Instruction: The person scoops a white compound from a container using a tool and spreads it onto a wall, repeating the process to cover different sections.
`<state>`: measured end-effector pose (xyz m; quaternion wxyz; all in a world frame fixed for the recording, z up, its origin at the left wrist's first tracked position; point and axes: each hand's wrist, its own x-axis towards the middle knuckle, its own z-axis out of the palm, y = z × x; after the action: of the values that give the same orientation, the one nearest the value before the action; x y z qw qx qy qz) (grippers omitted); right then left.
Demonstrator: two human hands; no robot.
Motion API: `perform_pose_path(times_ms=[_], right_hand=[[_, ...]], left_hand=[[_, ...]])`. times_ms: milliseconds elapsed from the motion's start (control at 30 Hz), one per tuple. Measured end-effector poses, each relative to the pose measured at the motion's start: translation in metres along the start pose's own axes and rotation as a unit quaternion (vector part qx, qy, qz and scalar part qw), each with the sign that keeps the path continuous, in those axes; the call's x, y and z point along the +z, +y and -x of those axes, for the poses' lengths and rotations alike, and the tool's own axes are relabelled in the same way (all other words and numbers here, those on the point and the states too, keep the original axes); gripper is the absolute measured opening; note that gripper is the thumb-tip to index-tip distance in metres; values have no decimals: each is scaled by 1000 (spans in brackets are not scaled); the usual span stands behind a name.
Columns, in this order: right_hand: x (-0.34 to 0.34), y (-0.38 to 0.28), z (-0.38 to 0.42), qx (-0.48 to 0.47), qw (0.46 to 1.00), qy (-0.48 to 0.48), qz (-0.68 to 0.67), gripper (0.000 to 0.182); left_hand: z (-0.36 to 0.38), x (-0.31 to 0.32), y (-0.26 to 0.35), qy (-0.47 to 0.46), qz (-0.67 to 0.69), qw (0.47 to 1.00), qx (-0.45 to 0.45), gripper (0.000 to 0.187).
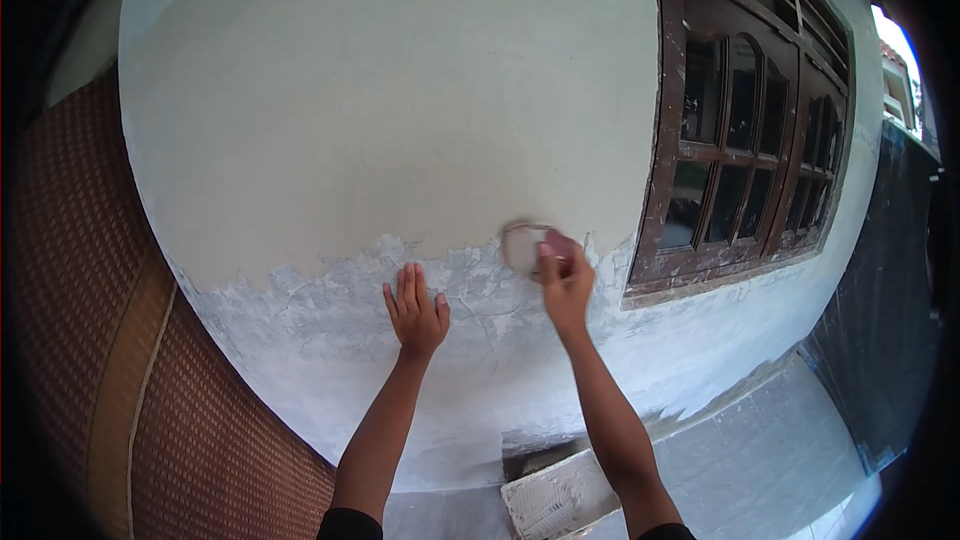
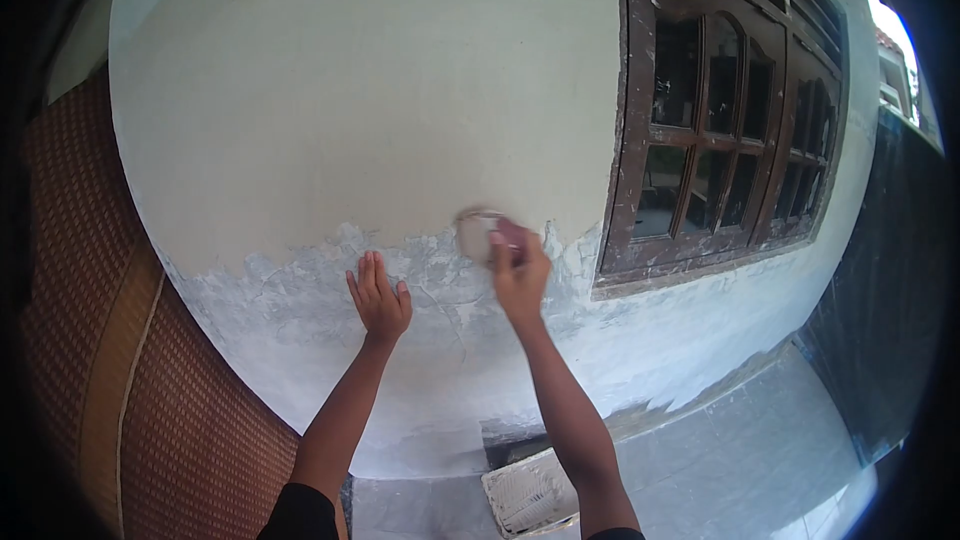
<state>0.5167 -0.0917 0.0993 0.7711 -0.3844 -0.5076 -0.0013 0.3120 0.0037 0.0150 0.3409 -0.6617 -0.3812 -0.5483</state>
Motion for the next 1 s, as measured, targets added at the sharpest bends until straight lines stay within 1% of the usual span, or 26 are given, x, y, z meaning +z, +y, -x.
perform_pose_path(times_ms=[67,133,167,200,267,300,333,400,433,500,533,600,667,700,733,800,833,900,933,967,1000], right_hand=[[5,-5,-5,-37,987,-16,155,30],[-4,1,-20,24,996,70,47,29],[-14,0,-26,50,993,107,-17,28],[-25,3,-30,93,984,145,-48,27],[-40,17,-32,64,975,192,-90,26],[-35,0,-27,64,978,160,-119,25],[-28,-11,-21,95,984,117,-100,25],[-2,0,-7,67,995,37,-60,27],[0,3,-6,68,995,39,-59,27],[6,6,-10,-47,993,33,104,30],[-6,10,-18,36,996,55,55,28],[-31,18,-30,106,982,145,-55,27],[-49,13,-30,78,973,203,-79,24],[-47,11,-25,70,976,179,-106,24],[-38,-10,-18,100,981,135,-98,23],[-16,11,-3,60,997,25,-33,23],[-15,16,-2,61,997,27,-31,23],[-12,21,-5,-31,996,27,77,30],[-19,31,-15,-14,994,82,65,24],[-36,36,-20,33,993,116,6,24],[-47,22,-24,81,984,150,-52,23]], left_hand=[[1,0,1,-6,3,1000,-1,56],[1,0,0,-3,0,1000,-1,56],[-1,1,0,-2,-2,1000,-1,56],[-1,1,0,-1,0,1000,0,56],[2,-1,1,-1,0,1000,-2,56],[1,-1,1,4,-1,1000,-2,56],[0,0,2,10,-1,1000,-1,56],[-1,1,1,9,-5,1000,1,55],[0,1,1,7,-9,1000,4,55],[2,2,0,7,-9,1000,8,55],[2,2,-1,8,-10,1000,11,55],[0,3,0,14,-10,1000,12,55],[2,1,0,18,-9,1000,10,55],[2,0,1,12,-11,1000,8,55],[1,0,1,9,-14,1000,6,55],[-1,0,1,11,-16,1000,7,55],[0,-1,2,11,-19,1000,8,55],[2,1,1,12,-18,1000,13,56],[1,1,-1,16,-19,1000,17,56],[0,2,-2,17,-21,999,18,56],[1,2,-1,16,-18,1000,15,56]])
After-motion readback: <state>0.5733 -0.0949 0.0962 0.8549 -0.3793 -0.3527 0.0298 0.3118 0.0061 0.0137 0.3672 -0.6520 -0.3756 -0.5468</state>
